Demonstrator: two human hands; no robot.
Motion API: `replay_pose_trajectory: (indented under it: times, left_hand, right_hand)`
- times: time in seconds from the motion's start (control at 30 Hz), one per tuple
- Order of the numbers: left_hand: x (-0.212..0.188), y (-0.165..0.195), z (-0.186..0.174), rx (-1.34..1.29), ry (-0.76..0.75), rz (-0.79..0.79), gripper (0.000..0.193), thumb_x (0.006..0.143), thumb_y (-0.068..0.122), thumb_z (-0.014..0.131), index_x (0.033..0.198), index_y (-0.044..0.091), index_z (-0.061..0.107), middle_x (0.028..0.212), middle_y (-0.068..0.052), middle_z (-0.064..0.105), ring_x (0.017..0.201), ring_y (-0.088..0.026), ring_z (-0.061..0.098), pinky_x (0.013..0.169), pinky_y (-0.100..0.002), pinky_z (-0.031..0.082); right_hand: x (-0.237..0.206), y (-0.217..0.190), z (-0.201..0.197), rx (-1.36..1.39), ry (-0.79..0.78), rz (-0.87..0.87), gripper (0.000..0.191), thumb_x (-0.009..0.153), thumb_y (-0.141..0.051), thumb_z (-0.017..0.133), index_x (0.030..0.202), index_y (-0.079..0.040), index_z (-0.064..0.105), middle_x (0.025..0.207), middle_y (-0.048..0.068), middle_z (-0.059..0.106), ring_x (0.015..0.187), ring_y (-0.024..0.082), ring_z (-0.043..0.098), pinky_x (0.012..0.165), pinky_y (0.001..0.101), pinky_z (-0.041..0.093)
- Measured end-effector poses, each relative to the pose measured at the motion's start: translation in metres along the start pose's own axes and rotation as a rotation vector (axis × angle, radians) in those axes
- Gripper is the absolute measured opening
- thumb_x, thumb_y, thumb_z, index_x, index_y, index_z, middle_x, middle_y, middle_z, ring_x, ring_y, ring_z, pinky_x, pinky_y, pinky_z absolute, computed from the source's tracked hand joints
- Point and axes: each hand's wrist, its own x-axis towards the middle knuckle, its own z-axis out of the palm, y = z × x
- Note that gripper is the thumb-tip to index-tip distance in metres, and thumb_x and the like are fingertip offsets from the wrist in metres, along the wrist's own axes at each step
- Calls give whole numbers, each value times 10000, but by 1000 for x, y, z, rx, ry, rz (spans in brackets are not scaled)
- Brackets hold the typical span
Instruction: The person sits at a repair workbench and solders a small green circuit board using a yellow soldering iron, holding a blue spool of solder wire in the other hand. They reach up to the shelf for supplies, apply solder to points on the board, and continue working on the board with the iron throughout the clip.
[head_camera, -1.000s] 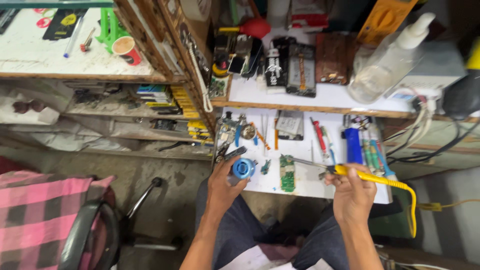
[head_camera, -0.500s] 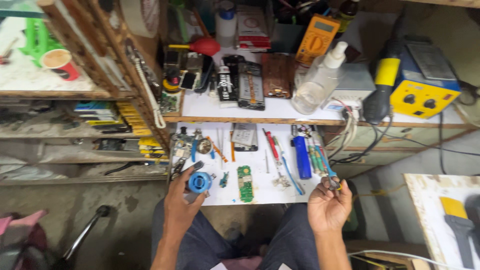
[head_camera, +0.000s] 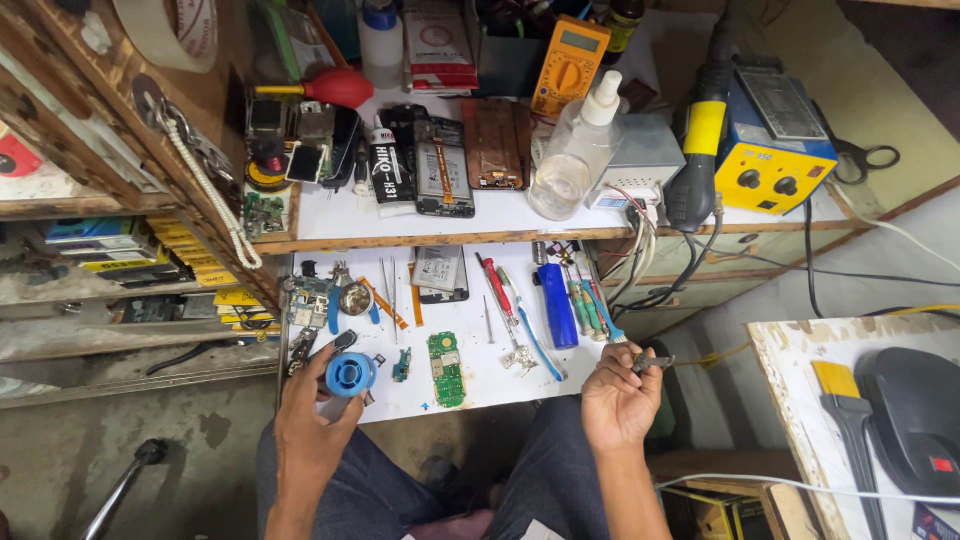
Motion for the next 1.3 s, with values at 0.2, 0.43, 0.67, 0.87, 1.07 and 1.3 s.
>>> replay_pose_trajectory:
  times: [0.2, 0.43, 0.67, 0.87, 1.07, 1.3]
  left_hand:
    - [0, -4, 0, -4, 3, 18, 696, 718, 59, 817, 1380, 86, 600, 1089, -109, 667, 884, -231, 655, 788, -366, 548]
    - [-2, -13, 4, -13, -1, -5, 732, 691, 80, 856, 1379, 115, 611, 1136, -123, 655, 925, -245, 662, 804, -365, 558]
    - [-2, -13, 0, -50, -27, 20, 736, 746, 133, 875, 1418, 95, 577, 1243, -154, 649, 1084, -286, 667, 875, -381, 559]
    - [7, -5, -3, 70, -67, 33, 748, 714, 152, 885, 1386, 50, 574, 1225, -174, 646, 1133, -358, 610, 938, -428, 500]
    - [7, 2, -5, 21, -107, -97, 572, 748, 156, 847, 1282, 78, 657, 1143, -115, 673, 1071, -297, 663, 907, -393, 544]
    - [8, 5, -9, 36, -108, 22, 586, 774, 130, 817, 1323, 65, 624, 1194, -149, 657, 1109, -332, 630, 922, -427, 516]
  right_hand:
    - [0, -3, -4, -16, 8, -8, 151, 1017, -113, 661, 1007, 18, 588, 909, 115, 565, 657, 109, 562, 608, 206, 526]
    - [-1, -4, -9, -251, -12, -48, 169, 1036, -133, 661, 1051, 26, 606, 943, 146, 606, 728, 152, 587, 657, 241, 530]
    - [-7, 24, -20, -842, 141, -211, 170, 1047, -188, 660, 1124, -41, 626, 1025, 101, 679, 876, 204, 654, 777, 308, 539]
    - [-10, 43, -28, -1134, 65, -224, 146, 1005, -67, 674, 1127, -19, 610, 960, 106, 650, 838, 226, 656, 825, 391, 564]
    - [-19, 60, -38, -1277, 71, -198, 149, 937, -5, 680, 1068, 14, 612, 1059, 158, 658, 805, 184, 628, 834, 422, 591]
    - [-17, 71, -50, -1336, 63, -157, 149, 910, 4, 685, 1044, 22, 622, 1085, 181, 654, 870, 224, 665, 803, 403, 585]
